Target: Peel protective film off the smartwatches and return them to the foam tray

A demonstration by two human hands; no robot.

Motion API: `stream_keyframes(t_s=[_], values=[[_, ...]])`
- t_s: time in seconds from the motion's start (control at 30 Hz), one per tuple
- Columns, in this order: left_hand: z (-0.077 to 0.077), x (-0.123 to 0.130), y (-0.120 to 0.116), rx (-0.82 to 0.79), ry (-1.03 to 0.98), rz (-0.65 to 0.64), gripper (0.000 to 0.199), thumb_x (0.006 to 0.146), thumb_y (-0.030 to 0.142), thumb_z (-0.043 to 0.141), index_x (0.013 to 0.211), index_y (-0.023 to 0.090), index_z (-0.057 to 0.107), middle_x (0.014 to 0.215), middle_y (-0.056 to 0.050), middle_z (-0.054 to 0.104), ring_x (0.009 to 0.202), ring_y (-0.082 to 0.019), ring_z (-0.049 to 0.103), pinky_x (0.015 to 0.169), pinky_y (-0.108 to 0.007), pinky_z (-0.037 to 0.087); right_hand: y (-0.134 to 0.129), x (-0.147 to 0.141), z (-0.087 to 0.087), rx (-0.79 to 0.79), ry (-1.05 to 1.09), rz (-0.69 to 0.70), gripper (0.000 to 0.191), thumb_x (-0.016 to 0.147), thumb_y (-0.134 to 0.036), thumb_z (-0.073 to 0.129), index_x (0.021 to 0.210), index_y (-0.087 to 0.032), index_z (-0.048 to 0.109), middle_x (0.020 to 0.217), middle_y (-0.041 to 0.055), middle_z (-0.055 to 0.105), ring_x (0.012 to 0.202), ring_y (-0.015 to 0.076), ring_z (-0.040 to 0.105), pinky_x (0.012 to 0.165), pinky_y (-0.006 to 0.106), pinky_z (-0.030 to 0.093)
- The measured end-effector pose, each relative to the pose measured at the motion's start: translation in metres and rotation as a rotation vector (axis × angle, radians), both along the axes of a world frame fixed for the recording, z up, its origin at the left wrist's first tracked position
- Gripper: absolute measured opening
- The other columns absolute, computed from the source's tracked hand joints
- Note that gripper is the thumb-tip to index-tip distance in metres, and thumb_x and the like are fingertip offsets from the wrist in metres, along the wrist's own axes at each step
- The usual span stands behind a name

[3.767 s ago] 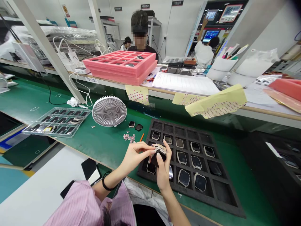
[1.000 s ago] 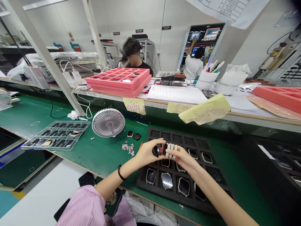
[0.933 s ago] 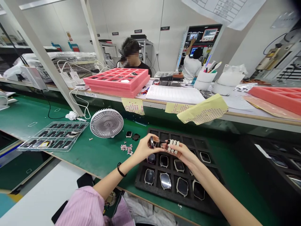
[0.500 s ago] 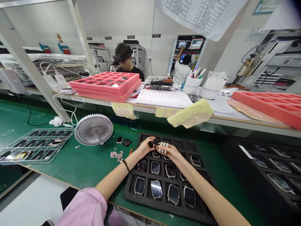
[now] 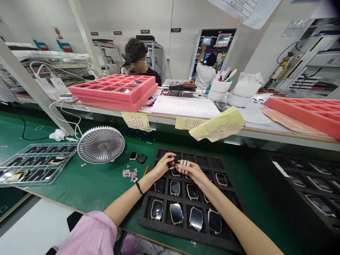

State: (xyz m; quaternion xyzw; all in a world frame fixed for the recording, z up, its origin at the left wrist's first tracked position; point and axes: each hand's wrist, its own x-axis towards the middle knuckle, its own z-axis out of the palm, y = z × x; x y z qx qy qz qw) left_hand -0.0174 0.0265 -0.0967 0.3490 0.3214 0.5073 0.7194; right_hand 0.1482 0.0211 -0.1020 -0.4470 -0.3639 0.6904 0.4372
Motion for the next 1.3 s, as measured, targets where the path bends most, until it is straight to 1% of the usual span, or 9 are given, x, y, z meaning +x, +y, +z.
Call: stream_keyframes(t_s=[0.37,0.5,0.63,0.73,0.87,0.97,1.07,1.17,1.3], values=[[-0.004,-0.001,0.002,0.028,0.022,0.012,0.024,0.064,0.023,0.070,0.086,0.016,0.061,0.080,0.000,0.048,0.067,-0.010,0.049,0.050,-0.019,0.035,-0.004,-0.004,0.004,0.004,-0.021,-0.032,0.045,0.041,-0.029,0.091,0.080,-0.014,0.072,0.073,0.0071,0.074,0.074,0.0252,0.071,0.077,0.037,0.055],[-0.005,-0.001,0.004,0.031,0.034,0.015,0.023,0.065,0.023,0.069,0.086,0.016,0.061,0.081,0.000,0.047,0.067,-0.010,0.049,0.050,-0.019,0.035,0.001,0.001,0.007,0.001,0.010,-0.049,0.046,0.039,-0.028,0.091,0.078,-0.013,0.072,0.075,0.0096,0.074,0.074,0.0269,0.072,0.079,0.041,0.056],[-0.007,-0.002,0.010,0.038,0.047,0.041,0.023,0.066,0.023,0.068,0.086,0.017,0.060,0.081,0.000,0.046,0.066,-0.009,0.048,0.048,-0.018,0.033,0.012,0.036,0.029,0.083,0.063,-0.215,0.042,0.044,-0.025,0.090,0.081,-0.017,0.071,0.082,0.0075,0.075,0.081,0.0251,0.072,0.086,0.040,0.055],[-0.007,-0.003,0.013,0.052,0.065,0.028,0.022,0.068,0.024,0.067,0.087,0.018,0.059,0.082,0.001,0.044,0.067,-0.009,0.048,0.048,-0.018,0.033,0.014,0.072,0.051,0.282,0.056,-0.374,0.043,0.048,-0.025,0.089,0.086,-0.017,0.071,0.087,0.0078,0.075,0.088,0.0249,0.071,0.089,0.038,0.055],[-0.008,-0.004,0.014,0.091,0.112,0.012,0.020,0.072,0.026,0.064,0.089,0.019,0.058,0.083,0.000,0.044,0.069,-0.009,0.049,0.050,-0.019,0.035,0.006,0.094,0.067,0.359,0.018,-0.410,0.043,0.051,-0.027,0.089,0.088,-0.016,0.070,0.088,0.0078,0.075,0.090,0.0239,0.071,0.091,0.038,0.054],[-0.010,-0.004,0.013,0.137,0.174,0.019,0.019,0.074,0.027,0.061,0.091,0.019,0.057,0.085,0.000,0.046,0.071,-0.011,0.051,0.053,-0.020,0.038,0.002,0.084,0.066,0.361,-0.027,-0.366,0.045,0.052,-0.028,0.088,0.091,-0.015,0.070,0.088,0.0083,0.075,0.090,0.0240,0.071,0.089,0.039,0.054],[-0.013,-0.004,0.015,0.201,0.264,0.049,0.017,0.076,0.026,0.058,0.092,0.020,0.056,0.087,-0.001,0.050,0.078,-0.013,0.055,0.062,-0.023,0.044,0.004,0.060,0.060,0.321,-0.056,-0.287,0.047,0.049,-0.029,0.088,0.091,-0.014,0.071,0.086,0.0084,0.075,0.085,0.0240,0.071,0.085,0.038,0.055],[-0.014,-0.006,0.025,0.289,0.371,0.097,0.015,0.078,0.024,0.055,0.092,0.019,0.056,0.094,-0.001,0.053,0.088,-0.014,0.057,0.074,-0.026,0.047,0.014,0.030,0.049,0.265,-0.051,-0.205,0.046,0.045,-0.029,0.089,0.085,-0.014,0.072,0.084,0.0078,0.075,0.080,0.0224,0.071,0.080,0.036,0.056],[-0.016,-0.014,0.046,0.401,0.533,0.184,0.012,0.079,0.018,0.052,0.091,0.018,0.056,0.097,-0.002,0.053,0.091,-0.015,0.055,0.080,-0.029,0.048,0.035,-0.010,0.032,0.218,-0.016,-0.160,0.045,0.036,-0.029,0.091,0.074,-0.015,0.071,0.072,0.0038,0.073,0.069,0.0197,0.069,0.073,0.034,0.055]])
